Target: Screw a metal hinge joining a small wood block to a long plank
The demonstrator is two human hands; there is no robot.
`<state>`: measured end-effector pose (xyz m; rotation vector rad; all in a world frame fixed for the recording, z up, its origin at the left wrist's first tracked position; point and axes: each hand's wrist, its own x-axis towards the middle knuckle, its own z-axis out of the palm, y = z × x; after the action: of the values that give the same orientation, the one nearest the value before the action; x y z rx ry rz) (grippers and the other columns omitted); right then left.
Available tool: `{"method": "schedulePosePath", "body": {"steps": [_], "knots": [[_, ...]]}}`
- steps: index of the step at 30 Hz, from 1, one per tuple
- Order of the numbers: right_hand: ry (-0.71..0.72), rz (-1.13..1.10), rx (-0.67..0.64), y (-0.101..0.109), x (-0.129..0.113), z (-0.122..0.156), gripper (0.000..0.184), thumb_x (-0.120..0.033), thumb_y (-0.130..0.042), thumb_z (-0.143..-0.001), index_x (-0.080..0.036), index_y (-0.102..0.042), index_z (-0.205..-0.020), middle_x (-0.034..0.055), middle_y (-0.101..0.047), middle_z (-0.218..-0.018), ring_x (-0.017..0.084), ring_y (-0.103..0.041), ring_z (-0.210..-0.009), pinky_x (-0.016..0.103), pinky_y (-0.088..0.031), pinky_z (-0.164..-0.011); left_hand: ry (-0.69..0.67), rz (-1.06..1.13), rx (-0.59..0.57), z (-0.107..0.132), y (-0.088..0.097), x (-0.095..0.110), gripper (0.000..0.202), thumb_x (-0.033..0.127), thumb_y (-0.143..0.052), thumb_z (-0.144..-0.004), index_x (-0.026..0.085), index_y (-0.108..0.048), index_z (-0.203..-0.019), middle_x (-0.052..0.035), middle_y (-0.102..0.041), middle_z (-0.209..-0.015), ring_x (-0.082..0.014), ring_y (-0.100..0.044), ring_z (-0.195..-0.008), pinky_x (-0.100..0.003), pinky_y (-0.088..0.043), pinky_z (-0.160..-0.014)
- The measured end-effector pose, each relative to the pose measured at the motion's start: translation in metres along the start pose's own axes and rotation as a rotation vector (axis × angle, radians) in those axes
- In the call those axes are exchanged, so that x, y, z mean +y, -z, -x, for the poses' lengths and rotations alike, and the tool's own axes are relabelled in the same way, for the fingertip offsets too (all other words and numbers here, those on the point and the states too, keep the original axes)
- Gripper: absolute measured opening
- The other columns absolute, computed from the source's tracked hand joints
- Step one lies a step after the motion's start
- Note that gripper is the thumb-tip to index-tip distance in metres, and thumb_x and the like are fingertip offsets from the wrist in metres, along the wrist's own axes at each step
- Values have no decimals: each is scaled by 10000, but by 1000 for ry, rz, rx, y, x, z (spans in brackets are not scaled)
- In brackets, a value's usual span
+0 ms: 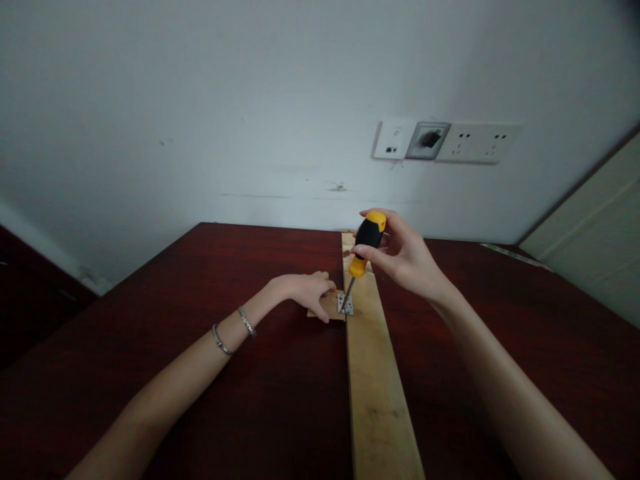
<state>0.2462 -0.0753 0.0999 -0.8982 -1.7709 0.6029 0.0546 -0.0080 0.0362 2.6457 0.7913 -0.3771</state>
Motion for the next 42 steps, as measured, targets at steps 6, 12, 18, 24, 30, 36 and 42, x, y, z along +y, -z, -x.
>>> {"method": "schedulePosePath", "body": {"steps": [6,12,18,24,30,36,42], "knots": [[-4,9,3,-2,2,1,492,-365,-676,-733,-247,-461,-1159,28,-569,-941,169,-572,-804,299,-520,-654,12,11,-13,1,1,1,748,626,-625,-586,192,-480,-1179,-80,-447,-1088,-247,-465,-955,-322,-423,-789],[6,34,-14,-3,-1,1,471,-375,-666,-740,-246,-470,-1149,29,-544,-938,167,-559,-799,292,-528,-645,31,16,-20,1,2,3,743,613,-632,-589,199,-475,-1186,-83,-452,-1113,-247,-464,-959,-322,-424,-786],[14,51,-19,-3,0,1,469,-374,-663,-746,-241,-468,-1151,20,-515,-902,151,-531,-771,272,-519,-631,25,16,-23,2,2,3,752,614,-618,-593,185,-477,-1194,-87,-451,-1131,-256,-461,-972,-330,-408,-808],[18,62,-32,-3,1,1,479,-385,-652,-752,-236,-462,-1166,23,-518,-906,155,-530,-775,285,-515,-643,8,29,-9,0,0,0,756,612,-625,-594,179,-476,-1195,-88,-444,-1112,-246,-463,-952,-324,-412,-797],[11,59,-58,-2,-1,2,478,-361,-631,-775,-228,-446,-1196,40,-554,-954,175,-559,-835,316,-513,-703,4,26,0,-1,-1,-1,753,612,-643,-584,196,-479,-1190,-79,-444,-1087,-236,-464,-937,-318,-421,-792],[-27,-66,-91,0,0,2,475,-334,-624,-787,-229,-427,-1206,56,-586,-1016,182,-585,-869,343,-514,-743,19,34,3,0,-1,-1,750,609,-648,-594,206,-470,-1200,-82,-444,-1107,-240,-470,-935,-321,-423,-794],[-34,-131,-111,2,-3,2,486,-288,-638,-779,-227,-438,-1218,56,-598,-1022,183,-585,-903,359,-504,-787,13,22,-8,-1,-1,0,723,599,-653,-601,212,-477,-1186,-78,-455,-1092,-248,-466,-951,-323,-421,-796]]}}
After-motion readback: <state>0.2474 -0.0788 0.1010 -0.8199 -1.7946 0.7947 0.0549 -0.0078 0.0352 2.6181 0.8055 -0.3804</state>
